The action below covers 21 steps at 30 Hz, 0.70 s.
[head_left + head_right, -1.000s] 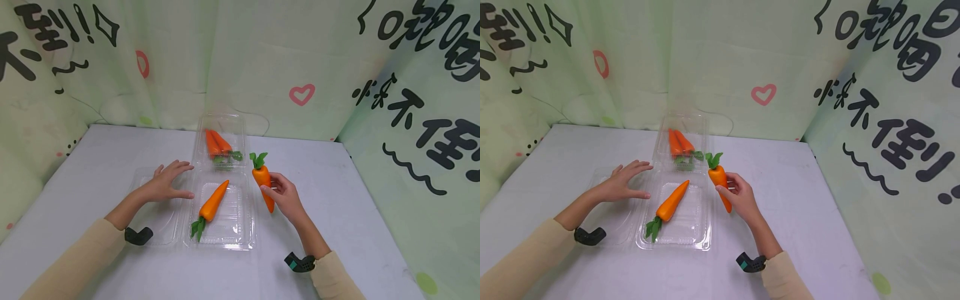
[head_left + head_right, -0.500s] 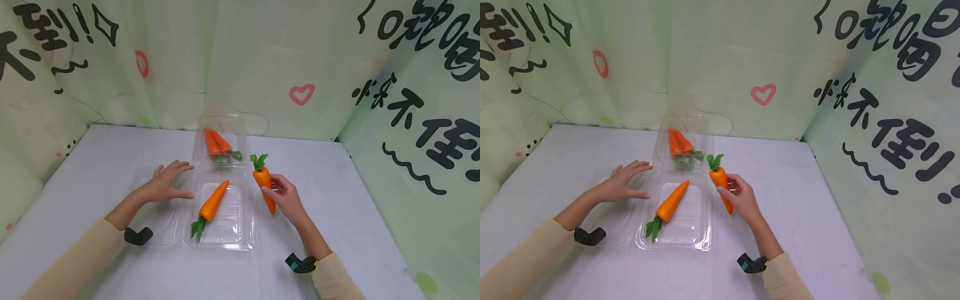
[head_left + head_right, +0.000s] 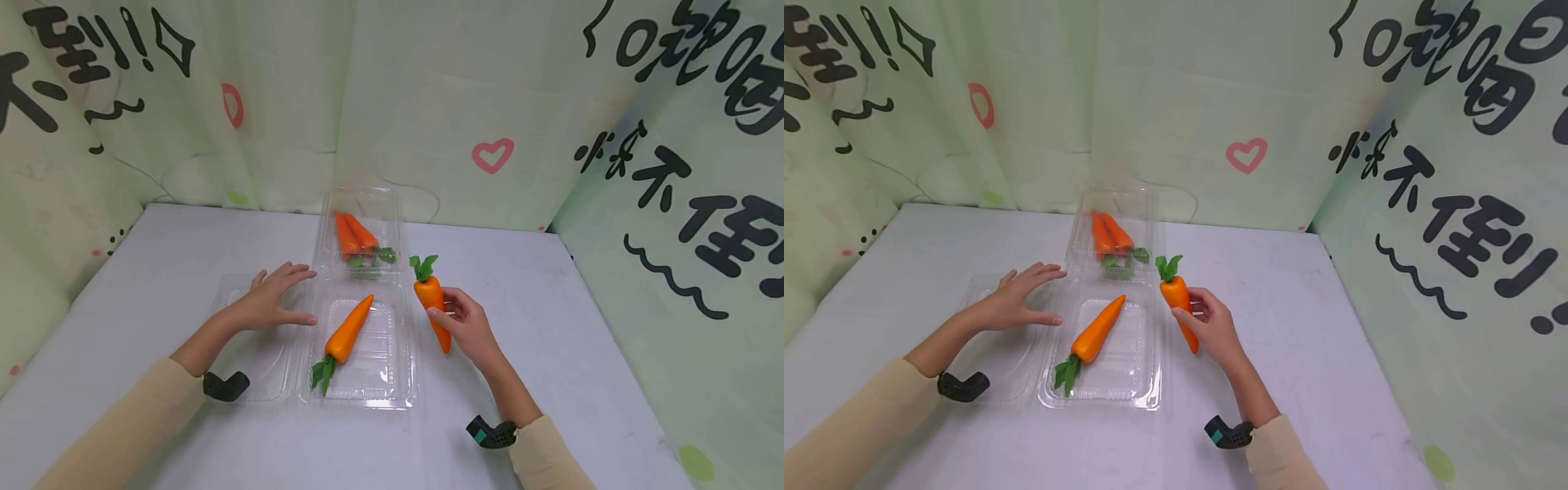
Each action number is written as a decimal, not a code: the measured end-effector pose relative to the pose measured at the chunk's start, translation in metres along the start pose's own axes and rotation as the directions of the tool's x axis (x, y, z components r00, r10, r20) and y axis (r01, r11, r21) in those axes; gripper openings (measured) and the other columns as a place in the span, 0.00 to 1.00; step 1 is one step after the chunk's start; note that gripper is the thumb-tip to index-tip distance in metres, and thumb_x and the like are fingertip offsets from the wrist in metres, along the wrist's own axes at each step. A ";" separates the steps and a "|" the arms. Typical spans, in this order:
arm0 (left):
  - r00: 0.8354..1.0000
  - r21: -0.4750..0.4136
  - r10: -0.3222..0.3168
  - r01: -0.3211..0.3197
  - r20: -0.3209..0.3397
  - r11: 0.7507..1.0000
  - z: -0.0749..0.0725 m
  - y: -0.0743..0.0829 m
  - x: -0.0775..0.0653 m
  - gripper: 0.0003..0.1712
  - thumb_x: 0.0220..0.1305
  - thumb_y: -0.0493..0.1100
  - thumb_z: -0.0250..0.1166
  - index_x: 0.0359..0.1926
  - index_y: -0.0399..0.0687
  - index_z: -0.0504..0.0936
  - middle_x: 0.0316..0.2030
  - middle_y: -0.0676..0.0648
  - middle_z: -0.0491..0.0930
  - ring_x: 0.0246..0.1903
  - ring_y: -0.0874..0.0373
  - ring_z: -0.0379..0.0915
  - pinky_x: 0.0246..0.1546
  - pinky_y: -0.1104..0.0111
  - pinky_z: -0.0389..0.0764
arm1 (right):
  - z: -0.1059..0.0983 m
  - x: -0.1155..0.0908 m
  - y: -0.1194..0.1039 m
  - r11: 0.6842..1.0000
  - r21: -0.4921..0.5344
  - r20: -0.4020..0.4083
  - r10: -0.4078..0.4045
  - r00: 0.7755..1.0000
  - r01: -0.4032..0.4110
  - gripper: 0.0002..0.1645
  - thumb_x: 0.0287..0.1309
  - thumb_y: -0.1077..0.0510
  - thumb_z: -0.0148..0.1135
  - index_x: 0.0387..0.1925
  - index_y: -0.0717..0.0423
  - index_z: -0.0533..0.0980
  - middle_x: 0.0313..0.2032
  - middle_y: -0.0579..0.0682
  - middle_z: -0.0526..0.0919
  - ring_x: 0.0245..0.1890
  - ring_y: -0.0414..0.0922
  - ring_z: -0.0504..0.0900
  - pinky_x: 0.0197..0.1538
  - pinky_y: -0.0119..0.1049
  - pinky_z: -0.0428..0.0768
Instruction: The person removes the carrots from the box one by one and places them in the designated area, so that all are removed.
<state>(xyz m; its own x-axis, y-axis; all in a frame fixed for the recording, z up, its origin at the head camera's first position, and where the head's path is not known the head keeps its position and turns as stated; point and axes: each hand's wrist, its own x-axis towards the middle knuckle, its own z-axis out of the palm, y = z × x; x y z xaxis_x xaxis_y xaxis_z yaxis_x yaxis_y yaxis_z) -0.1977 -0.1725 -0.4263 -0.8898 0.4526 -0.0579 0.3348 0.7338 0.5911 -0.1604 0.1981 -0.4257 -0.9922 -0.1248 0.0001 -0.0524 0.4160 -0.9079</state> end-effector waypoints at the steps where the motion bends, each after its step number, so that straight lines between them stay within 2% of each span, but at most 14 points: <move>1: 1.000 0.001 0.003 -0.003 -0.001 1.000 0.000 0.000 0.000 0.51 0.50 0.63 0.72 0.70 0.48 0.63 0.71 0.38 0.57 0.72 0.37 0.45 0.66 0.29 0.33 | 0.000 0.000 0.001 1.000 0.000 0.000 0.001 1.000 -0.001 0.27 0.61 0.51 0.64 0.59 0.56 0.72 0.54 0.57 0.78 0.51 0.51 0.78 0.48 0.20 0.78; 10: 1.000 0.004 0.016 -0.016 -0.008 1.000 0.000 0.000 0.000 0.51 0.50 0.63 0.72 0.70 0.47 0.63 0.71 0.38 0.58 0.71 0.39 0.50 0.65 0.29 0.34 | 0.000 -0.002 0.001 1.000 0.000 0.000 0.005 1.000 -0.005 0.27 0.61 0.50 0.64 0.59 0.56 0.72 0.54 0.57 0.78 0.51 0.52 0.78 0.48 0.20 0.78; 21: 1.000 0.004 0.012 -0.012 -0.010 1.000 0.000 0.001 0.000 0.51 0.50 0.62 0.72 0.70 0.47 0.63 0.71 0.38 0.58 0.70 0.39 0.50 0.65 0.29 0.34 | 0.000 -0.001 0.006 0.999 -0.030 0.003 0.018 1.000 -0.018 0.27 0.62 0.49 0.63 0.58 0.56 0.72 0.54 0.57 0.78 0.50 0.50 0.79 0.48 0.20 0.78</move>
<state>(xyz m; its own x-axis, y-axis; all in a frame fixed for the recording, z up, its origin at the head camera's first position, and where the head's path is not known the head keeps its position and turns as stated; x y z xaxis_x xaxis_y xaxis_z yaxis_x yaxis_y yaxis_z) -0.1974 -0.1719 -0.4260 -0.8887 0.4564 -0.0431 0.3466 0.7305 0.5884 -0.1600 0.2003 -0.4309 -0.9927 -0.1198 -0.0169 -0.0384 0.4450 -0.8947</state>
